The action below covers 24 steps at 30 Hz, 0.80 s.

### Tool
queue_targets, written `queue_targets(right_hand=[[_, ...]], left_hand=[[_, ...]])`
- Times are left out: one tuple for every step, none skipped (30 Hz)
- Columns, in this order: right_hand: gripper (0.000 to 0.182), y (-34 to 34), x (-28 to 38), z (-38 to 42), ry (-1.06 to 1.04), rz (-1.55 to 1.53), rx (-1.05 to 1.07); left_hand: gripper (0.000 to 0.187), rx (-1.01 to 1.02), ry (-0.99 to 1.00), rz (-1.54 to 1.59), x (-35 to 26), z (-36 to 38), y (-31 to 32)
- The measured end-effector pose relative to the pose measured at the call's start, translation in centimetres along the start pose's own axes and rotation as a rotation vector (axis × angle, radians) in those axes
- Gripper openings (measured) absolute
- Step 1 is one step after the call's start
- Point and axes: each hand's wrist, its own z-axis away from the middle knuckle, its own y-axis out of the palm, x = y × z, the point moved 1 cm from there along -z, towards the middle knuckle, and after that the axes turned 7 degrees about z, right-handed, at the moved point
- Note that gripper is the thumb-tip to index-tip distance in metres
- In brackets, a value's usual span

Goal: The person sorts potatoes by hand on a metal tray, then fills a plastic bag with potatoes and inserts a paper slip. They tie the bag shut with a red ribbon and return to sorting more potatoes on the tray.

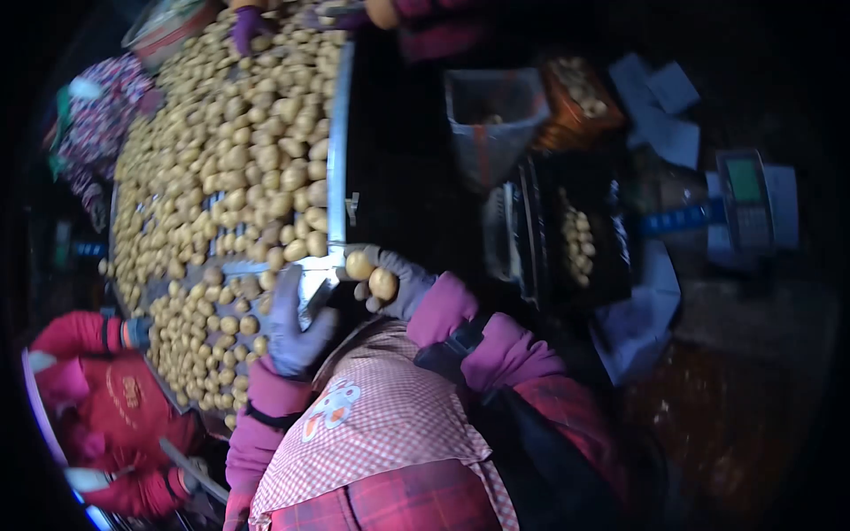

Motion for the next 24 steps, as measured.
queue_targets(right_hand=[[0.042,-1.5,0.9,0.8,-0.036,-0.140,-0.032],[0.036,-4.0,1.8,1.5,-0.119,-0.173,-0.010],[0.036,-5.3,3.3,3.1,-0.241,-0.193,-0.127],[0.031,-8.2,4.9,4.4,-0.333,-0.315,-0.157],[0.025,-12.0,5.8,5.3,-0.597,0.161,-0.476],[0.029,-15.9,6.0,7.1,-0.740,0.387,-0.626],[0.034,-19.8,6.1,8.9,-0.849,0.647,-0.848],[0.040,-23.6,6.2,10.7,-0.917,0.864,-1.104],[0.045,-25.9,5.0,12.5,-0.803,0.966,-1.228],[0.051,-28.1,3.7,14.5,-0.674,1.065,-1.340],[0.035,-30.4,2.9,14.8,-0.304,1.811,-1.253],[0.025,-32.7,1.9,15.3,-0.111,2.546,-1.073],[0.024,-31.1,2.6,13.7,0.063,2.358,-0.982],[0.023,-28.0,3.2,9.7,0.129,2.293,-0.855],[0.023,-24.5,3.8,5.7,0.197,2.214,-0.736],[0.025,-18.7,4.3,3.3,-0.137,1.723,-0.860],[0.027,-13.6,4.6,1.8,-0.372,1.193,-0.946],[0.029,-10.6,4.8,0.6,-0.554,0.642,-1.011],[0.032,-8.5,5.0,-1.5,-0.655,0.776,-0.906],[0.035,-7.1,5.2,-3.9,-0.761,0.897,-0.790],[0.032,-6.9,5.5,-5.9,-0.846,1.263,-0.713],[0.032,-0.9,4.2,-6.2,-0.848,1.611,-0.696],[0.032,0.7,2.8,-7.3,-0.859,1.788,-0.599],[0.033,1.9,1.5,-8.5,-0.873,1.959,-0.491]], left_hand=[[0.065,-0.009,0.009,-0.182,1.7,0.4,-1.2],[0.063,-0.032,0.025,-0.371,3.8,0.8,-2.6],[0.061,-0.034,0.048,-0.399,5.2,1.5,-3.5],[0.058,-0.039,0.074,-0.426,6.4,2.3,-4.3],[0.059,-0.031,0.044,-0.474,7.7,3.6,-4.9],[0.059,-0.027,0.043,-0.477,8.3,4.1,-4.9],[0.060,-0.061,0.039,-0.534,8.4,4.7,-5.0],[0.061,-0.110,0.034,-0.599,8.7,5.1,-5.2],[0.061,-0.142,0.009,-0.601,9.1,5.0,-5.3],[0.056,-0.124,-0.029,-0.527,7.5,4.0,-5.1],[0.049,-0.097,-0.115,-0.394,6.8,3.7,-5.2],[0.039,0.015,-0.084,-0.387,7.2,3.5,-6.0],[0.032,0.022,-0.072,-0.336,7.0,3.4,-6.4],[0.032,-0.029,0.008,-0.348,7.6,3.8,-6.8],[0.036,-0.014,0.003,-0.401,7.6,4.3,-7.4],[0.037,-0.010,-0.024,-0.492,8.0,5.2,-7.7],[0.043,-0.027,0.001,-0.484,9.0,6.0,-7.7],[0.048,-0.081,0.005,-0.518,10.1,7.0,-7.4],[0.050,-0.041,-0.029,-0.552,10.2,7.6,-7.9],[0.052,0.002,-0.057,-0.589,10.6,8.3,-8.4],[0.052,-0.024,-0.072,-0.578,10.9,9.0,-9.0],[0.053,-0.052,-0.072,-0.642,11.0,9.9,-9.7],[0.055,-0.079,-0.076,-0.709,11.3,10.8,-10.5],[0.055,-0.105,-0.098,-0.706,12.1,11.6,-11.6]])
